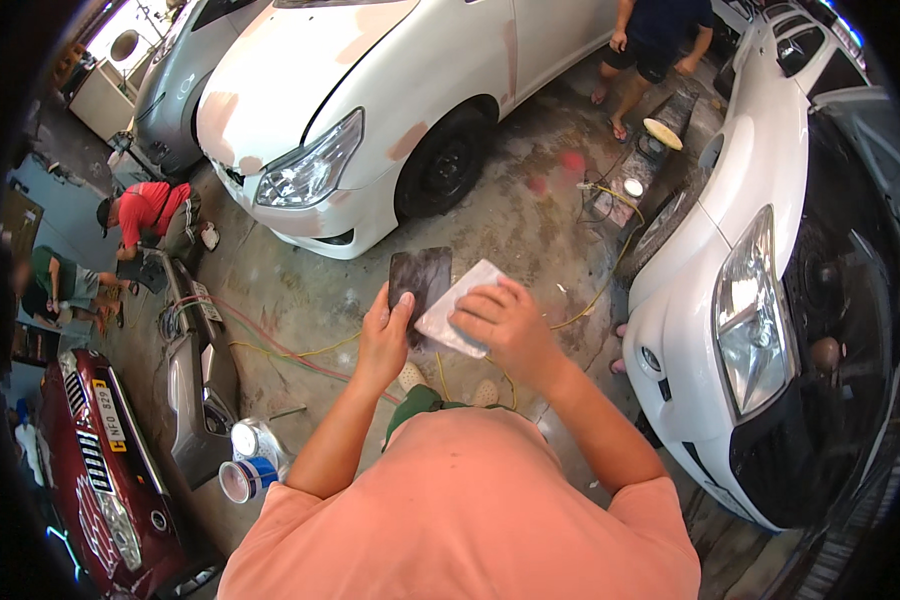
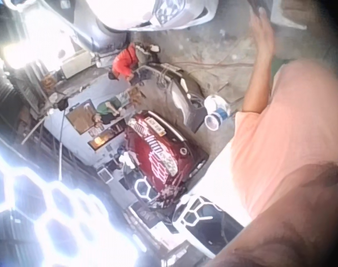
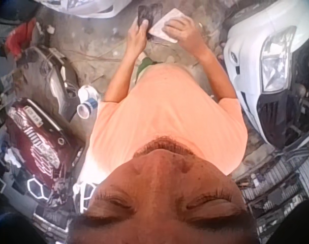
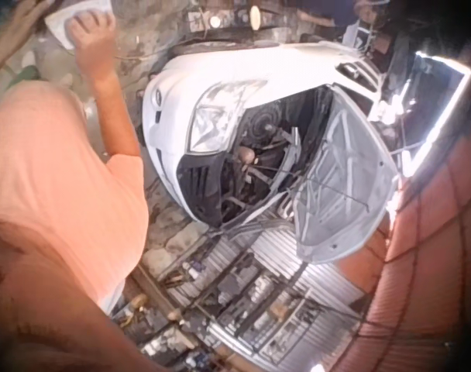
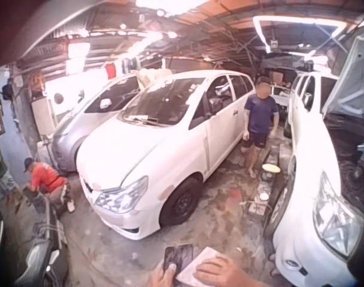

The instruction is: The person applies body filler to a car's hood and front fender using a spreader, then uses a thin blade to smooth the filler into the gap around the headlight.

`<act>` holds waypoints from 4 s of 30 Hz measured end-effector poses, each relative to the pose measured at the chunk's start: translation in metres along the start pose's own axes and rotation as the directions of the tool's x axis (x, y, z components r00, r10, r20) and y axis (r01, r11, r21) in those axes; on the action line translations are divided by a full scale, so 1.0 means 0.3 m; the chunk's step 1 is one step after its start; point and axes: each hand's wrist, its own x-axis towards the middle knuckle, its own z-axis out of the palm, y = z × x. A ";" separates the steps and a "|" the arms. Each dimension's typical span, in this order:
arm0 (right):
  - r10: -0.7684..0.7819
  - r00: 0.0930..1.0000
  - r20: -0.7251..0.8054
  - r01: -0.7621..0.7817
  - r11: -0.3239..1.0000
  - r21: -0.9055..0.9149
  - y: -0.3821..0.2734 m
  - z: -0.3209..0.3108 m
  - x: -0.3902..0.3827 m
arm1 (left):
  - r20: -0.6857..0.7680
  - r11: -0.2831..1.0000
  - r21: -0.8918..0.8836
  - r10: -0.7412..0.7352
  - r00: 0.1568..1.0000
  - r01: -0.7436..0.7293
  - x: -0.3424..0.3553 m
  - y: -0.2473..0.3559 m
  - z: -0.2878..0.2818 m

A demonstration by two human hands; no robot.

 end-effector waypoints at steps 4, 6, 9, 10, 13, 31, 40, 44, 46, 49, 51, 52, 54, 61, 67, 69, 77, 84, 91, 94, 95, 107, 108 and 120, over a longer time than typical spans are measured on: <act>-0.001 1.000 -0.012 0.002 0.993 0.118 -0.074 0.031 -0.053 | -0.046 0.998 0.033 0.054 0.997 -0.053 -0.008 0.050 0.024; -0.026 1.000 0.012 0.024 0.990 0.138 -0.095 0.034 -0.077 | -0.099 0.998 0.070 0.015 0.995 -0.008 -0.017 0.021 0.026; -0.059 0.995 0.080 0.045 0.984 0.171 -0.085 0.034 -0.126 | -0.200 0.999 0.017 0.052 0.978 -0.050 -0.024 0.064 0.055; -0.055 0.993 0.102 0.035 0.983 0.182 -0.068 0.028 -0.145 | -0.237 0.996 -0.016 0.078 0.968 -0.084 -0.022 0.083 0.063; 0.015 0.997 -0.071 0.010 0.941 0.340 -0.081 -0.025 -0.100 | -0.215 0.990 -0.080 0.095 0.972 -0.115 -0.006 0.078 0.034; 0.660 0.670 0.341 -0.108 -0.367 0.924 0.070 0.182 -0.049 | 0.052 0.595 -0.747 -0.393 0.918 0.297 -0.091 0.035 0.056; 0.635 0.741 0.219 -0.219 -0.081 0.972 0.050 0.088 -0.183 | -0.167 0.658 -0.746 -0.331 0.929 0.101 -0.024 -0.022 -0.102; 0.314 0.945 -0.091 -0.158 0.683 0.713 -0.081 0.080 -0.046 | -0.221 0.674 -0.738 -0.292 0.930 0.036 -0.051 0.005 -0.027; 0.142 0.984 -0.106 -0.040 0.761 0.648 -0.170 0.068 0.008 | -0.288 0.681 -0.732 -0.279 0.916 -0.023 -0.061 -0.006 -0.008; -0.036 0.996 -0.087 0.076 0.856 0.511 -0.142 0.108 0.027 | -0.377 0.718 -0.692 -0.279 0.883 -0.069 -0.075 -0.008 -0.021; 0.043 0.999 0.033 -0.054 0.861 0.506 -0.104 0.127 0.016 | -0.384 0.701 -0.711 -0.319 0.866 -0.057 -0.086 0.009 -0.037; 0.051 0.995 0.081 -0.082 0.883 0.462 -0.060 0.124 0.005 | -0.357 0.691 -0.721 -0.311 0.881 -0.048 -0.098 0.030 -0.054; 0.082 0.981 0.175 -0.141 0.924 0.355 0.022 0.088 0.006 | -0.288 0.666 -0.745 -0.295 0.911 -0.020 -0.118 0.117 -0.099; -0.201 0.977 0.071 0.194 0.976 0.096 0.004 -0.010 0.196 | -0.256 0.995 0.097 0.057 0.965 -0.033 -0.156 0.178 -0.061; -0.354 0.928 0.113 0.320 0.917 0.237 -0.130 0.029 0.097 | -0.448 0.982 0.166 0.157 0.880 -0.091 -0.125 0.092 -0.046; -0.303 0.935 0.184 0.253 0.934 0.253 -0.096 0.031 0.068 | -0.462 0.984 0.164 0.139 0.876 -0.070 -0.124 0.124 -0.033; -0.282 0.954 -0.102 0.298 0.849 0.436 -0.174 -0.024 0.098 | -0.385 0.820 -0.571 -0.321 0.865 0.050 -0.126 0.168 -0.036; -0.162 0.979 0.125 0.155 0.986 0.060 0.093 0.009 0.061 | -0.227 0.648 -0.754 -0.414 0.882 0.110 -0.148 0.092 -0.046; -0.254 0.964 0.085 0.249 0.967 0.059 -0.012 -0.096 0.089 | -0.287 0.853 -0.522 -0.189 0.939 0.012 -0.159 0.149 -0.055; -0.290 0.953 0.081 0.288 0.957 0.041 -0.052 -0.101 0.102 | -0.244 0.910 -0.415 -0.105 0.964 -0.006 -0.166 0.149 -0.048; -0.323 0.944 0.064 0.319 0.946 0.066 -0.070 -0.091 0.104 | -0.230 0.922 -0.387 -0.089 0.969 -0.007 -0.164 0.148 -0.054; -0.335 0.932 0.139 0.300 0.928 0.222 -0.159 -0.042 0.023 | -0.338 0.990 -0.112 0.045 0.940 -0.088 -0.162 0.156 -0.040; -0.312 0.911 0.271 0.245 0.936 0.252 -0.128 -0.047 0.011 | -0.423 0.988 -0.093 0.070 0.903 -0.120 -0.154 0.148 -0.038; -0.162 0.983 0.090 0.155 0.985 0.080 0.049 -0.020 0.049 | -0.211 0.690 -0.714 -0.377 0.902 0.122 -0.186 0.221 -0.042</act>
